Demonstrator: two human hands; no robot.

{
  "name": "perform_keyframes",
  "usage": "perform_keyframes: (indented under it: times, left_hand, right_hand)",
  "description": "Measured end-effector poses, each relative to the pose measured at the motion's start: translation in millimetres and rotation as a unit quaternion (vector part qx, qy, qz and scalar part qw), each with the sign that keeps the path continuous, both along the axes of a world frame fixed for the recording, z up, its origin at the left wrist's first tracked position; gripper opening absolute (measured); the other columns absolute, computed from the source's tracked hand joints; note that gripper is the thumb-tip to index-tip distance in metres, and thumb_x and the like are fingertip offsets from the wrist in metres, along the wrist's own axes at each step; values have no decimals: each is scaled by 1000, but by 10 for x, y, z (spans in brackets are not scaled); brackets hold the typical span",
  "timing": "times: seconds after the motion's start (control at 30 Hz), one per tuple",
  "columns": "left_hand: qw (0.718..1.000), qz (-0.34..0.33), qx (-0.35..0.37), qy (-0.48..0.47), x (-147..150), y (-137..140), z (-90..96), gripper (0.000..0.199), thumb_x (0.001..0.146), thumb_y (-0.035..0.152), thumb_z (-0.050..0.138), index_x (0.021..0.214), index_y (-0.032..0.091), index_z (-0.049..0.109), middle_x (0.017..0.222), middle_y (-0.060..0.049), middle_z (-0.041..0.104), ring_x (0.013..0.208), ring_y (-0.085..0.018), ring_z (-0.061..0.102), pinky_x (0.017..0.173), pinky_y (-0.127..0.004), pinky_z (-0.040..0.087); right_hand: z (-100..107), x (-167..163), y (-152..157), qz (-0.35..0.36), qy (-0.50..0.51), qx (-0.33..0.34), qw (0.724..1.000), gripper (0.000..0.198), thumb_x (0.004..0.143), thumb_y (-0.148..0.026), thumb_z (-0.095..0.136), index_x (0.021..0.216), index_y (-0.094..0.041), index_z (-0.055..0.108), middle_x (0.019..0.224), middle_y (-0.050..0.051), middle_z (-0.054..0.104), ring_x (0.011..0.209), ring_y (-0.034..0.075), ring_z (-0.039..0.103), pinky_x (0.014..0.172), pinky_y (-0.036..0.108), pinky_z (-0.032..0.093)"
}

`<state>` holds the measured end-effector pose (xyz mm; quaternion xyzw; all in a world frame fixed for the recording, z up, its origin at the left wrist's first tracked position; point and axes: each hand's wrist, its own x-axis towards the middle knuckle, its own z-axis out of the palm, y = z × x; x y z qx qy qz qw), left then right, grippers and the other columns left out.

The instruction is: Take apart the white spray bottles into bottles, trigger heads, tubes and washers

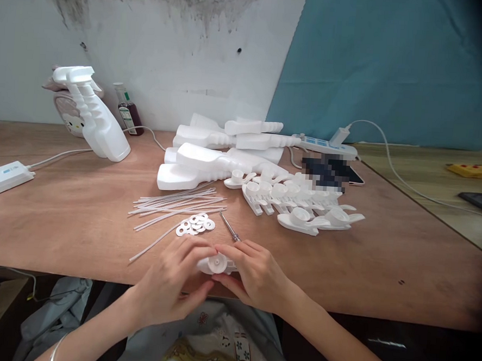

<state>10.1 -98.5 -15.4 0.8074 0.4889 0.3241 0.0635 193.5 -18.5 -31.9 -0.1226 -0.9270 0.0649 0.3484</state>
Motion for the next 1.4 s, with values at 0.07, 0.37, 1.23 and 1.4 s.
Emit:
perform_keyframes:
  times: [0.07, 0.37, 1.23, 1.4]
  left_hand:
    - [998, 61, 21, 16, -141, 0, 71, 31, 78, 18, 51, 109, 17, 46, 93, -7, 58, 87, -18, 55, 77, -30, 45]
    - [912, 288, -80, 281, -539, 60, 42, 20, 81, 25, 46, 68, 18, 60, 73, -5, 62, 69, -22, 58, 59, -30, 38]
    - [912, 62, -101, -393, 47, 304, 326, 9, 72, 22, 65, 72, 14, 59, 75, -3, 64, 71, -13, 62, 66, -22, 53]
    - [917, 56, -78, -388, 72, 229, 160, 7, 71, 16, 66, 72, 14, 59, 73, -1, 63, 66, -10, 61, 64, -20, 54]
  right_hand:
    - [4, -1, 2, -10, -15, 20, 1000, 28, 84, -27, 53, 106, -12, 47, 79, 4, 64, 63, 15, 54, 57, 27, 41]
    - [-24, -3, 6, -15, -35, 34, 999, 24, 85, -25, 52, 105, -12, 47, 81, 5, 64, 65, 15, 54, 58, 28, 40]
    - [21, -5, -9, -29, -39, 24, 999, 32, 87, -29, 47, 114, -11, 46, 79, 5, 62, 67, 15, 56, 61, 26, 43]
    - [38, -2, -12, -29, -44, 24, 998, 33, 87, -28, 47, 114, -10, 48, 73, 4, 61, 66, 15, 54, 59, 26, 41]
